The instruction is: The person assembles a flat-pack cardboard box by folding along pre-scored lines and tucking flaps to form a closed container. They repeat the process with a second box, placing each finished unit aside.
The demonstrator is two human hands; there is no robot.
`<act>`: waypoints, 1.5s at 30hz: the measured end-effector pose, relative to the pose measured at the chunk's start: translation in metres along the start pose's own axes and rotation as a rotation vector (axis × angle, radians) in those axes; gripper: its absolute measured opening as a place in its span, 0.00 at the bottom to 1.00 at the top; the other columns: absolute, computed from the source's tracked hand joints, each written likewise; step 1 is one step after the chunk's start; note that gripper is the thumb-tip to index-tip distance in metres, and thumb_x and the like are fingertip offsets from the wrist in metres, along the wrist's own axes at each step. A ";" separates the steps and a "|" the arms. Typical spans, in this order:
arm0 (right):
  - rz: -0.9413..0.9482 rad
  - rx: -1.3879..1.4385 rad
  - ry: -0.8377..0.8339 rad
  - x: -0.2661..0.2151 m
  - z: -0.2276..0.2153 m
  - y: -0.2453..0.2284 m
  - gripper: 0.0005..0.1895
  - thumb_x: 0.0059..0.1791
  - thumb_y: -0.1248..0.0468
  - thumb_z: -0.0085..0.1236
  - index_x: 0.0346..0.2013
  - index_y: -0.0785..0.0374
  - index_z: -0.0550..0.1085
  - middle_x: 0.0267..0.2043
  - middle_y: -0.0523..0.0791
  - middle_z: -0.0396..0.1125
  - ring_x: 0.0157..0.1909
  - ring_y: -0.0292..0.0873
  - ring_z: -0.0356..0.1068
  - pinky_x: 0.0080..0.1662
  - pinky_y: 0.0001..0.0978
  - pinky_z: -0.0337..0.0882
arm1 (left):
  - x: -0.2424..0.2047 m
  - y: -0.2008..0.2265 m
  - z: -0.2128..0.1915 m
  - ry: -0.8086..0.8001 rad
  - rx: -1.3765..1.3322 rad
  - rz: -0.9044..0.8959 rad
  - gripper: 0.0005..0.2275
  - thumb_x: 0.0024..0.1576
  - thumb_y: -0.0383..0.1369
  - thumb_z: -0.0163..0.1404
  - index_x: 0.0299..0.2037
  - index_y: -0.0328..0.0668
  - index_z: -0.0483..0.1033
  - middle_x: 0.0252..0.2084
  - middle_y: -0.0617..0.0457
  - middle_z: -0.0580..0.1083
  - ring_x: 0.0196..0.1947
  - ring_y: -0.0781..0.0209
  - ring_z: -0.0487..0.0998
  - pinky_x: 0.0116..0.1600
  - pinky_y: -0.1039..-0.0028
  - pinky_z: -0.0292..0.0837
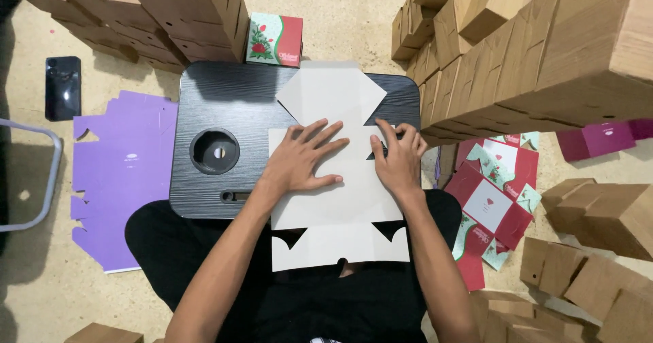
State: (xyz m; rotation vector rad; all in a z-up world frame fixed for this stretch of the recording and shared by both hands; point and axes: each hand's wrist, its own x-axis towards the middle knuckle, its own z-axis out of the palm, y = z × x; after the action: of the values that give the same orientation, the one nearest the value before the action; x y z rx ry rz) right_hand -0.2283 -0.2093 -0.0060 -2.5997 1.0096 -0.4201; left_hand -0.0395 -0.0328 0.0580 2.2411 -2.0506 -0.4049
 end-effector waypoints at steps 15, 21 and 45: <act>-0.097 0.144 -0.040 0.032 0.007 0.015 0.23 0.61 0.41 0.35 0.40 0.54 0.69 0.46 0.45 0.55 0.59 0.51 0.53 0.62 0.54 0.47 | 0.000 0.003 -0.003 -0.007 0.000 -0.022 0.39 0.52 0.70 0.20 0.72 0.71 0.57 0.79 0.64 0.50 0.77 0.57 0.49 0.68 0.56 0.52; -0.096 0.130 -0.134 0.028 -0.018 -0.001 0.22 0.60 0.44 0.37 0.42 0.57 0.70 0.48 0.47 0.58 0.59 0.53 0.56 0.60 0.53 0.53 | 0.002 0.002 -0.001 -0.026 -0.011 -0.016 0.39 0.52 0.70 0.20 0.73 0.71 0.55 0.79 0.63 0.50 0.77 0.56 0.49 0.68 0.56 0.51; -0.099 0.466 -0.391 -0.014 -0.051 -0.054 0.39 0.57 0.39 0.12 0.71 0.56 0.60 0.72 0.53 0.57 0.73 0.60 0.48 0.67 0.62 0.32 | -0.001 -0.003 -0.005 0.004 -0.024 -0.002 0.39 0.54 0.68 0.23 0.76 0.66 0.48 0.78 0.61 0.52 0.77 0.56 0.51 0.68 0.56 0.52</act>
State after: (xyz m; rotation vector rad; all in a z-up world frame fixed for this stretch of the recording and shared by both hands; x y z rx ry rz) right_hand -0.2250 -0.1716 0.0590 -2.1936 0.5711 -0.1349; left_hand -0.0360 -0.0322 0.0623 2.2287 -2.0313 -0.4220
